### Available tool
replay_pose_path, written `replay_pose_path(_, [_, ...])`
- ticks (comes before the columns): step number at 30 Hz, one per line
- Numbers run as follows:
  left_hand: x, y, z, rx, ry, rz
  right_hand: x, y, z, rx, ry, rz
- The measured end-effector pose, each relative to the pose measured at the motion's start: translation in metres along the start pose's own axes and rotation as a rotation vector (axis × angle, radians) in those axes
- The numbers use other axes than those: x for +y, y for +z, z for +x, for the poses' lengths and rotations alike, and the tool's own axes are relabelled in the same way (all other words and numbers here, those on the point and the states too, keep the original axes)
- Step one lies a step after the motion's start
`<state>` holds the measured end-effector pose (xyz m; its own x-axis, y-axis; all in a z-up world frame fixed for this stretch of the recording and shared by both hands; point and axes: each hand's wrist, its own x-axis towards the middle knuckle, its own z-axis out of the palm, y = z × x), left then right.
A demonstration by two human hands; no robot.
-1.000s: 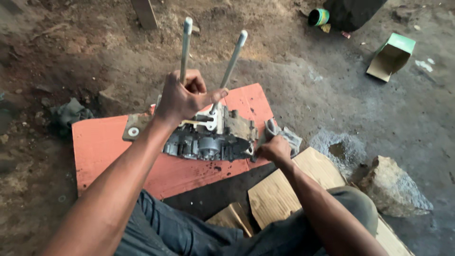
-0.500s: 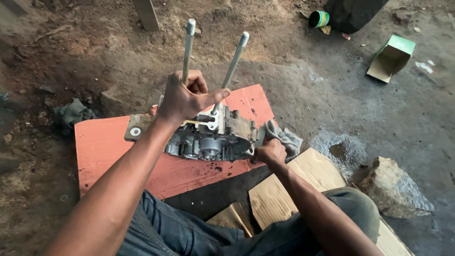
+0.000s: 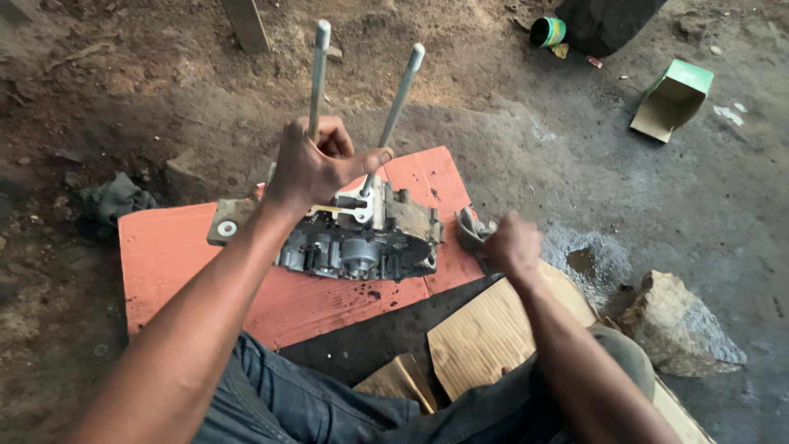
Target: The person assembles engine components by inserting small pins and bolts into a metal casing and cleaning the surfaces.
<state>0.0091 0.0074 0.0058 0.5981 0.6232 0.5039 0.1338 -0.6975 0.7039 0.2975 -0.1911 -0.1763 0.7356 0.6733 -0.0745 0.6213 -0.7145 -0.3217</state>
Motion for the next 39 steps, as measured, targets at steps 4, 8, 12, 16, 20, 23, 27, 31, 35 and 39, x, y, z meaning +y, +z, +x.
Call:
replay_pose_path(4, [-0.001, -0.002, 0.003, -0.002, 0.001, -0.013, -0.012, 0.044, -0.017, 0.013, -0.201, -0.006])
replay_pose_path(8, [0.002, 0.0, -0.001, -0.021, -0.067, -0.066, -0.006, 0.055, -0.026, -0.153, -0.189, 0.007])
replay_pose_path(12, [0.002, 0.0, -0.001, 0.012, -0.015, -0.027, -0.009, 0.051, -0.025, -0.165, -0.225, 0.178])
replay_pose_path(16, [0.001, -0.002, -0.002, -0.013, -0.026, -0.048, -0.004, 0.027, -0.005, -0.214, -0.067, 0.21])
replay_pose_path(20, [-0.004, -0.001, -0.003, -0.018, 0.025, -0.049, 0.021, 0.006, 0.011, -0.428, 0.278, 0.971])
replay_pose_path(23, [-0.005, 0.0, -0.005, -0.026, 0.022, -0.07, 0.034, 0.017, 0.005, -0.382, 0.353, 1.0])
replay_pose_path(27, [-0.007, -0.002, -0.004, -0.022, 0.023, -0.054, 0.035, 0.049, -0.002, -0.191, 0.296, 0.685])
replay_pose_path(31, [-0.006, -0.002, -0.005, -0.008, 0.03, -0.041, 0.035, 0.048, -0.005, 0.013, 0.187, 0.495])
replay_pose_path(35, [-0.004, -0.003, -0.008, -0.018, -0.004, -0.049, 0.011, 0.019, -0.017, -0.046, 0.172, 0.568])
replay_pose_path(39, [-0.004, -0.004, -0.001, -0.034, -0.021, -0.086, -0.022, -0.03, -0.012, -0.064, 0.186, 0.722])
